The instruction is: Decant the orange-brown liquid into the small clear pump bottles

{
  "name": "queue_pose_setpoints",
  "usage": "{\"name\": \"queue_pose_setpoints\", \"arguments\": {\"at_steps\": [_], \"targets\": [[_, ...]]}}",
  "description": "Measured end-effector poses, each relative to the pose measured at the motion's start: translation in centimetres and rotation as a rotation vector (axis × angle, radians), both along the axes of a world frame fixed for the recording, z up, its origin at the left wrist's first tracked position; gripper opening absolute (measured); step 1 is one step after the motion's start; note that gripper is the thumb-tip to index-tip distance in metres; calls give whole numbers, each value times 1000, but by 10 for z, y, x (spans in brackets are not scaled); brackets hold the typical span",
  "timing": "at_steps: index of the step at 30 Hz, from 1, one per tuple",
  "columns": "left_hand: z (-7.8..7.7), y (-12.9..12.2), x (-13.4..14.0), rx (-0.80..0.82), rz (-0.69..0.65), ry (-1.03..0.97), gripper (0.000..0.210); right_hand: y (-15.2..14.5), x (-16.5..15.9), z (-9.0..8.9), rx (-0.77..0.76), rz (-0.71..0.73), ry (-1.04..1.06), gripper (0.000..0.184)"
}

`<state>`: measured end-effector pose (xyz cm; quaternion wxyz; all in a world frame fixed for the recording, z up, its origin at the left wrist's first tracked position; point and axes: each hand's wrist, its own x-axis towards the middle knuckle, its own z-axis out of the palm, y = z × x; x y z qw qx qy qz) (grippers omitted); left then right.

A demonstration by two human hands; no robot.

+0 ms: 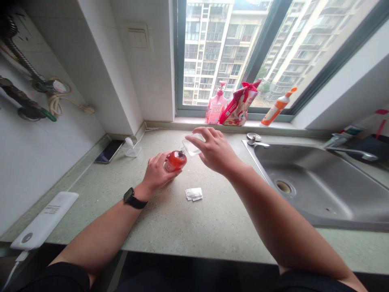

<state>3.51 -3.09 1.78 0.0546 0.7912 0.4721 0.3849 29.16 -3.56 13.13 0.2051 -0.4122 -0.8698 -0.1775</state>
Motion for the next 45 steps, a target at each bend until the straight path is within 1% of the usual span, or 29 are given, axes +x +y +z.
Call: {"name": "queue_pose_setpoints", "arguments": {"at_steps": [3,8,12,17,23,30,45], "targets": [[0,0,0,-4,-5,-9,73,0,-1,1,6,4,-8,69],[-1,0,0,-9,-13,-18,74,0,-1,2,-2,10,-11,75],[-1,0,0,-11,-27,-38,73,-1,-2,3,8,10,-14,74],[-1,-1,0,-9,-39,-49,72,-3,-2,5,4,6,-21,80],[-2,-1,0,-4,-43,-51,72,-6,-5,8,-3,-2,-49,75],[-2,1,0,7,-26,-45,71,-6,-7,8,-6,-12,-21,72],[-1,0,0,24,-32,-38,72,-6,-7,7,-31,-3,2,74]]}}
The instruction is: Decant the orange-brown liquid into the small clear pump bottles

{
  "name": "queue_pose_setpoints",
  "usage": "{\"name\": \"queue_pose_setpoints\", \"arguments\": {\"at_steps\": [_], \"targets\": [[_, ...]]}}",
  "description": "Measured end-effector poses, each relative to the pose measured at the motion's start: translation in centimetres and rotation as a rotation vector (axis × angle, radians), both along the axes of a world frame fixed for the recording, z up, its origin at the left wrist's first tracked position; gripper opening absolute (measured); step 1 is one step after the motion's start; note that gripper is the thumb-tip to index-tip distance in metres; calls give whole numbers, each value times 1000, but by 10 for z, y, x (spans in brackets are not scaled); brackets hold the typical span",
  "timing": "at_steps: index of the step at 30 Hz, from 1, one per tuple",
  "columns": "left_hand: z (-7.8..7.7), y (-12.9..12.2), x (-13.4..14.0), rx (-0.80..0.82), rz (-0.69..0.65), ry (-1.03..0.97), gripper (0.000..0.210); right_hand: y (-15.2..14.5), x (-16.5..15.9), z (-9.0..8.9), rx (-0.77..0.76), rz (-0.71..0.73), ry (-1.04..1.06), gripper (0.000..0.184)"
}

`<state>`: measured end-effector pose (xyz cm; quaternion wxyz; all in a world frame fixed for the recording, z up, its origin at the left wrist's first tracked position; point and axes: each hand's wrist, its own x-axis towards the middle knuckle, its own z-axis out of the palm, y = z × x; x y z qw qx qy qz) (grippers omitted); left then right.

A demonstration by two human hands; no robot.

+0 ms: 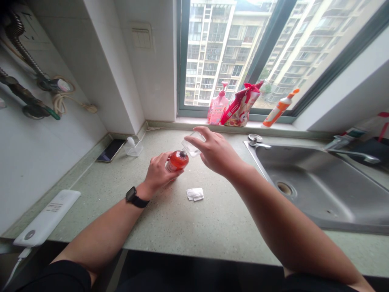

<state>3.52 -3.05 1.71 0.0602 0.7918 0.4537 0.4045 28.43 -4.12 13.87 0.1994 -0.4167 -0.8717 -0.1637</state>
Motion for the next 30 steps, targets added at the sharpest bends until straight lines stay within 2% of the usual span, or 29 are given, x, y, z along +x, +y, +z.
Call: {"name": "queue_pose_setpoints", "arguments": {"at_steps": [9,22,30], "targets": [[-1,1,0,3,2,12,72,0,-2,1,14,-2,-51,71],[-2,2,-1,10,9,-3,72,2,-9,5,-34,33,-2,80],[-5,4,-1,-1,14,-23,71,3,-11,5,-29,30,4,74]]}}
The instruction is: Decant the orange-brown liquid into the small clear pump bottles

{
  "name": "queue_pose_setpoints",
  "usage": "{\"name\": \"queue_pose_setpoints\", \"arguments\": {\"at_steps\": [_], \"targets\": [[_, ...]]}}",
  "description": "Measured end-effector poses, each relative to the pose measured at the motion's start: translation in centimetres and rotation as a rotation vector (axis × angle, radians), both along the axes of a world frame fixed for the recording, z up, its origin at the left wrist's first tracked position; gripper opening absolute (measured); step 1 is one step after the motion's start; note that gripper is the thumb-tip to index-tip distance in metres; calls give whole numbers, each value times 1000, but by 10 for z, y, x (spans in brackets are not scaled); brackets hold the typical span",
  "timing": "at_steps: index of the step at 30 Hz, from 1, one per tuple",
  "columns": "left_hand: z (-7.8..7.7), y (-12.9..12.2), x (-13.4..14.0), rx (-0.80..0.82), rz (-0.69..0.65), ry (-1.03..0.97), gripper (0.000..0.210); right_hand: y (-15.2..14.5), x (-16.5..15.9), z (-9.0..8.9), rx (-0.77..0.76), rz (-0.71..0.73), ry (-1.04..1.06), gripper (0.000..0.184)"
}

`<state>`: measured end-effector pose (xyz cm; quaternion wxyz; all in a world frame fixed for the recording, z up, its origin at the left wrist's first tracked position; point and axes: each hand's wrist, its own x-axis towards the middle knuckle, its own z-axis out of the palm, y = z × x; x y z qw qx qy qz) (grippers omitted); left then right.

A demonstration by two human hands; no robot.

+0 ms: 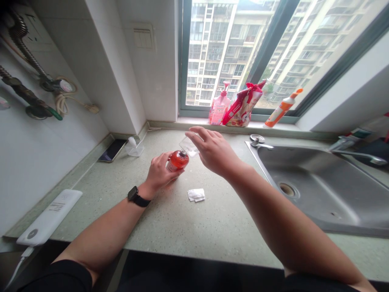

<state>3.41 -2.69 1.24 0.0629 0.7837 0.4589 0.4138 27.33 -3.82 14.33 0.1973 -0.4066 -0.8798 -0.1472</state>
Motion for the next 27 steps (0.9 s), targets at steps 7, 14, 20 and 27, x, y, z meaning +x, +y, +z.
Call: {"name": "queue_pose_setpoints", "arguments": {"at_steps": [7,14,20,27], "targets": [[-1,0,1,8,1,-6,72,-1,-2,1,29,-18,15,70],[-1,0,1,15,0,-11,72,-1,-1,4,-45,-29,10,74],[-2,0,2,18,-5,-19,71,4,0,-5,-77,-8,59,85],[-4,0,4,0,-5,-44,71,-1,-6,-7,-102,-6,70,89]]}}
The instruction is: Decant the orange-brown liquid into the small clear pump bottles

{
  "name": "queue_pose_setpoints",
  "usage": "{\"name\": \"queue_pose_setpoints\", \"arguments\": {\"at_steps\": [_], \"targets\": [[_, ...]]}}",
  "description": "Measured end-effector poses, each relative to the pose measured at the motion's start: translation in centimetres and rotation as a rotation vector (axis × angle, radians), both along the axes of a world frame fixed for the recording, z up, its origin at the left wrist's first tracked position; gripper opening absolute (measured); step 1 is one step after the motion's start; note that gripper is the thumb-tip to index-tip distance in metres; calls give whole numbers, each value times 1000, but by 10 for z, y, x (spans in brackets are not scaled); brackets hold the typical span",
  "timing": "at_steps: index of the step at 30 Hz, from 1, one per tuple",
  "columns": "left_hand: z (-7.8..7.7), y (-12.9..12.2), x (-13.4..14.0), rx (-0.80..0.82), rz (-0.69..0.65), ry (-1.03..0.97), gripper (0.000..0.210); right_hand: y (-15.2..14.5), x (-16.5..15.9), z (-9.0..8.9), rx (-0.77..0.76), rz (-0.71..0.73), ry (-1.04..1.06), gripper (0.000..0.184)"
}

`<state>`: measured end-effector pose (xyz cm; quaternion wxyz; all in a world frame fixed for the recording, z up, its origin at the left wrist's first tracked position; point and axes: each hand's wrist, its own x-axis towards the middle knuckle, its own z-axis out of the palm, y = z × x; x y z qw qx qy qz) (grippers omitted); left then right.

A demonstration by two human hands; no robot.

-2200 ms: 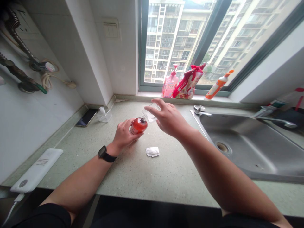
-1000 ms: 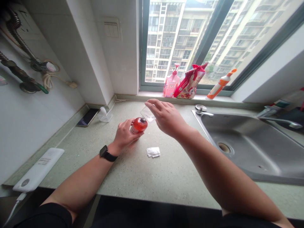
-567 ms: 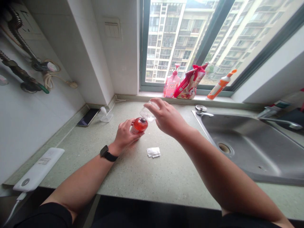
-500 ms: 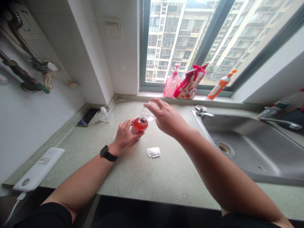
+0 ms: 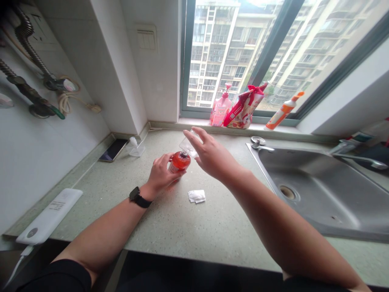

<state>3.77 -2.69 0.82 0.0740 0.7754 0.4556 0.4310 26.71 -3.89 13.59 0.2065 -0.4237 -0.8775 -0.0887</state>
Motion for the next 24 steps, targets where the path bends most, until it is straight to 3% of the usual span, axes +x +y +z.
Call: {"name": "queue_pose_setpoints", "arguments": {"at_steps": [24], "targets": [[-2,3,1,-81,-3,-109,73,1,-16,-8,76,5,45,76]]}}
